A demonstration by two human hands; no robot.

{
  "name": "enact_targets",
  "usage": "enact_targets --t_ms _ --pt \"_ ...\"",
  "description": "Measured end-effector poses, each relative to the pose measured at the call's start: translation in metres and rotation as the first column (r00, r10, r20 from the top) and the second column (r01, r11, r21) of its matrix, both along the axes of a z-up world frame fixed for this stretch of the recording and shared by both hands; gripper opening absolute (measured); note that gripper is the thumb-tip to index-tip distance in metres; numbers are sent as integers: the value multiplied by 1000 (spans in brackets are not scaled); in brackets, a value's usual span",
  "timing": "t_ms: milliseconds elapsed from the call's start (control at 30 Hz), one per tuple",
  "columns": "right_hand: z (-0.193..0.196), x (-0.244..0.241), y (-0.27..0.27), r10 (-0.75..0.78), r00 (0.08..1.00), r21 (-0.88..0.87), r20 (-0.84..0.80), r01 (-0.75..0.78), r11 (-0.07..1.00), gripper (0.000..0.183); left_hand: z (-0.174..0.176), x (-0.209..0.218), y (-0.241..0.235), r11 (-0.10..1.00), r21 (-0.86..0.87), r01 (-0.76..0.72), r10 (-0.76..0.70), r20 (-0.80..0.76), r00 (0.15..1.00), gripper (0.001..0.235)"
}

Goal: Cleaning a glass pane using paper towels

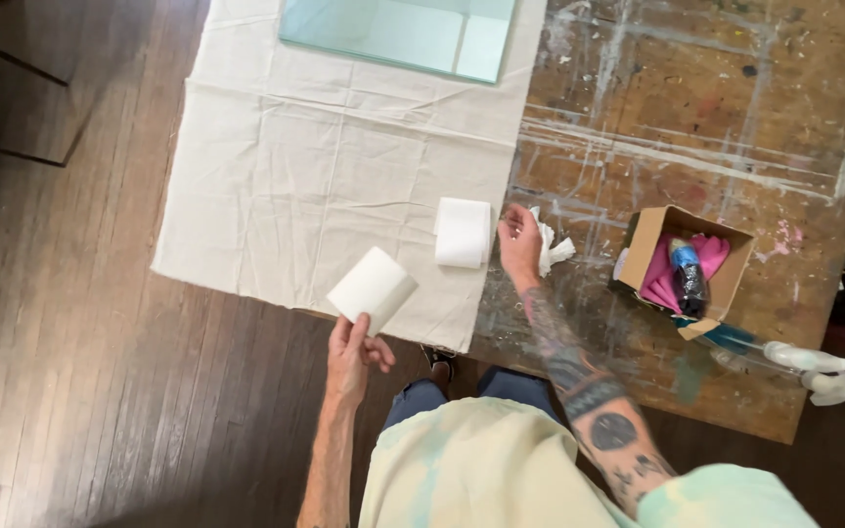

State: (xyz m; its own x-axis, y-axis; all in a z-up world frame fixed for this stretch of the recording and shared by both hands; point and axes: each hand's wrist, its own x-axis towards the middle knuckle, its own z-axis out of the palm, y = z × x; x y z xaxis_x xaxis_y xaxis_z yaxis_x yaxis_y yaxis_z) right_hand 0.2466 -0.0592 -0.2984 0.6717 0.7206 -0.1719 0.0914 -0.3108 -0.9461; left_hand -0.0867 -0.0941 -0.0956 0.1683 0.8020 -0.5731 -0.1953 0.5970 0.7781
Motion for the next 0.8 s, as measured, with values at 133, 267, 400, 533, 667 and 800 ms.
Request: enact_targets --t_ms 133,267,400,533,667,800 --pt "97 -18 -21 271 960 -81 -71 -277 958 17 -16 5 1 999 -28 21 -19 82 996 50" --pt "219 -48 -48 501 833 198 -236 -463 864 48 16 20 15 968 82 239 -252 240 937 54" --pt "304 -57 -61 617 758 247 213 -652 717 78 68 35 28 945 31 326 -316 353 881 65" --pt "296 -51 -68 600 756 202 261 -651 732 49 82 51 27 943 -332 30 57 248 967 29" --pt "302 -49 -80 698 705 133 122 -709 693 55 103 55 9 884 -440 159 -79 195 978 64" --pt "337 -69 -88 791 553 84 262 -830 552 52 115 45 0 902 -247 353 -341 91 935 73"
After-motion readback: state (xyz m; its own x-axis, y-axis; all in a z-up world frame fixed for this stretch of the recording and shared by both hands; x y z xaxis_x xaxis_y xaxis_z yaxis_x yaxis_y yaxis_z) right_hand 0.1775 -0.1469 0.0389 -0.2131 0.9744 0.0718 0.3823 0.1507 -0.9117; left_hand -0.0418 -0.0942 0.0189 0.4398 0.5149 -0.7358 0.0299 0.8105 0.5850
